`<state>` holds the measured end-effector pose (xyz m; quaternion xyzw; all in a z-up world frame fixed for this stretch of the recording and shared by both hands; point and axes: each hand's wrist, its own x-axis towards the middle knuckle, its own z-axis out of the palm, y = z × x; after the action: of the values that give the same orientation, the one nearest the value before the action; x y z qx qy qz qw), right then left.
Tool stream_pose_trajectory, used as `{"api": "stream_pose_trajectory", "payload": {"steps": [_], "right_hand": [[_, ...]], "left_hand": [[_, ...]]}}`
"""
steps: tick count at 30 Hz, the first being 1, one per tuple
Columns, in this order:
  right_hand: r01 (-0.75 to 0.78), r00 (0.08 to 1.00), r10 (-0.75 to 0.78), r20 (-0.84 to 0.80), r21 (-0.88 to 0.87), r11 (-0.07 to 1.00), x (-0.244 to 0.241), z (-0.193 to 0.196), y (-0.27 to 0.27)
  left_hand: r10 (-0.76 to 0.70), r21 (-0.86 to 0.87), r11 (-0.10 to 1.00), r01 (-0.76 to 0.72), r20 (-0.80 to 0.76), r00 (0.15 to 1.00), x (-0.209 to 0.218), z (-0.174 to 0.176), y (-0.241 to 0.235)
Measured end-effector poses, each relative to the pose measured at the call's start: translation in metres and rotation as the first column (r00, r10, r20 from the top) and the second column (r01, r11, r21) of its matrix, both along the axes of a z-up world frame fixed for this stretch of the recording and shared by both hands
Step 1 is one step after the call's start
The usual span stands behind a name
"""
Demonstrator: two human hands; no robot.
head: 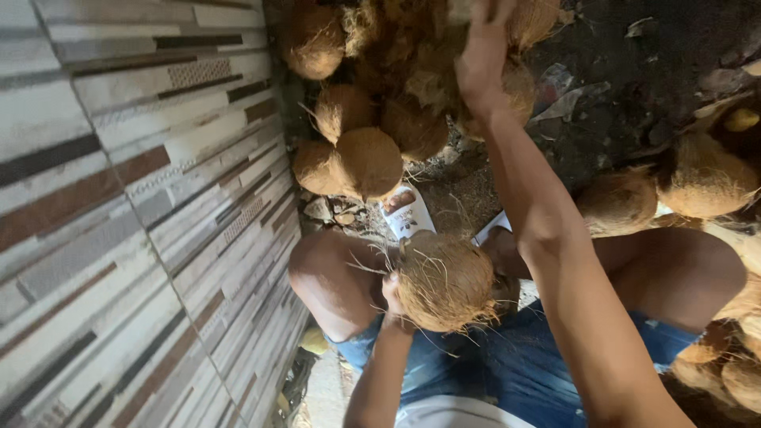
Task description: The person sits cross-legged on the floor and peels the fibrous husk off several coconuts by hand. They pull away strands of fiber, rotate the coconuts to access different sides, and discard the removed husk onto the ground.
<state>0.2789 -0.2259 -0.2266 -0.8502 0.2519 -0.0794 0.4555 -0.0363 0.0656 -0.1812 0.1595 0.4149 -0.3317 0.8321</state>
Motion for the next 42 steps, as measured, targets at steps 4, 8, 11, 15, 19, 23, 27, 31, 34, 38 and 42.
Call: {"api": "stream_pose_trajectory", "payload": {"steps": [4, 8, 11, 15, 19, 23, 27, 31, 34, 38, 42], "right_hand": [[-0.395, 0.897, 0.287, -0.335, -0.317, 0.863, -0.017, -0.033, -0.003], [-0.462, 0.867, 0.314, -0.387, -0.39, 0.797, -0.023, -0.04, 0.002], [-0.456, 0.878, 0.233, -0.417, -0.586, 0.67, -0.019, -0.04, 0.002], [-0.468, 0.843, 0.264, -0.468, -0.4, 0.788, -0.028, -0.02, 0.002], [-0.246, 0.959, 0.165, -0.23, -0.386, 0.889, -0.069, 0.002, 0.015], [-0.104, 0.972, 0.175, 0.159, -0.381, 0.919, -0.137, 0.053, 0.025], [-0.067, 0.997, 0.054, 0.048, 0.893, 0.445, -0.234, 0.111, 0.06], [-0.041, 0.997, -0.055, 0.062, 0.943, 0.331, -0.3, 0.101, 0.085], [-0.01, 0.995, -0.091, 0.049, 0.919, 0.393, -0.309, 0.125, 0.088], [-0.024, 0.997, -0.05, 0.056, 0.868, 0.495, -0.313, 0.155, 0.1], [0.042, 0.982, -0.187, 0.033, 0.923, 0.383, -0.314, 0.154, 0.111]], "left_hand": [[0.056, -0.026, 0.998, -0.054, 0.106, 0.993, 0.008, 0.007, -0.008], [0.039, 0.05, 0.998, -0.044, 0.107, 0.993, 0.017, 0.02, -0.017], [0.081, 0.012, 0.997, -0.083, 0.122, 0.989, 0.02, 0.01, -0.018], [0.047, 0.083, 0.994, -0.069, 0.235, 0.971, 0.024, 0.01, -0.024], [-0.021, 0.178, 0.983, -0.046, 0.358, 0.933, 0.039, 0.03, -0.038], [-0.002, 0.202, 0.977, -0.069, 0.334, 0.943, 0.037, 0.025, -0.044], [0.004, 0.276, 0.961, -0.024, 0.073, 0.997, 0.041, 0.015, -0.046], [-0.06, 0.266, 0.963, 0.033, 0.094, 0.994, 0.015, -0.001, -0.042], [-0.139, 0.293, 0.955, 0.041, 0.32, 0.937, 0.032, 0.05, -0.047], [-0.291, 0.393, 0.914, 0.1, 0.464, 0.836, 0.041, 0.071, -0.042], [-0.363, 0.414, 0.901, 0.13, 0.557, 0.747, 0.055, 0.128, -0.037]]}}
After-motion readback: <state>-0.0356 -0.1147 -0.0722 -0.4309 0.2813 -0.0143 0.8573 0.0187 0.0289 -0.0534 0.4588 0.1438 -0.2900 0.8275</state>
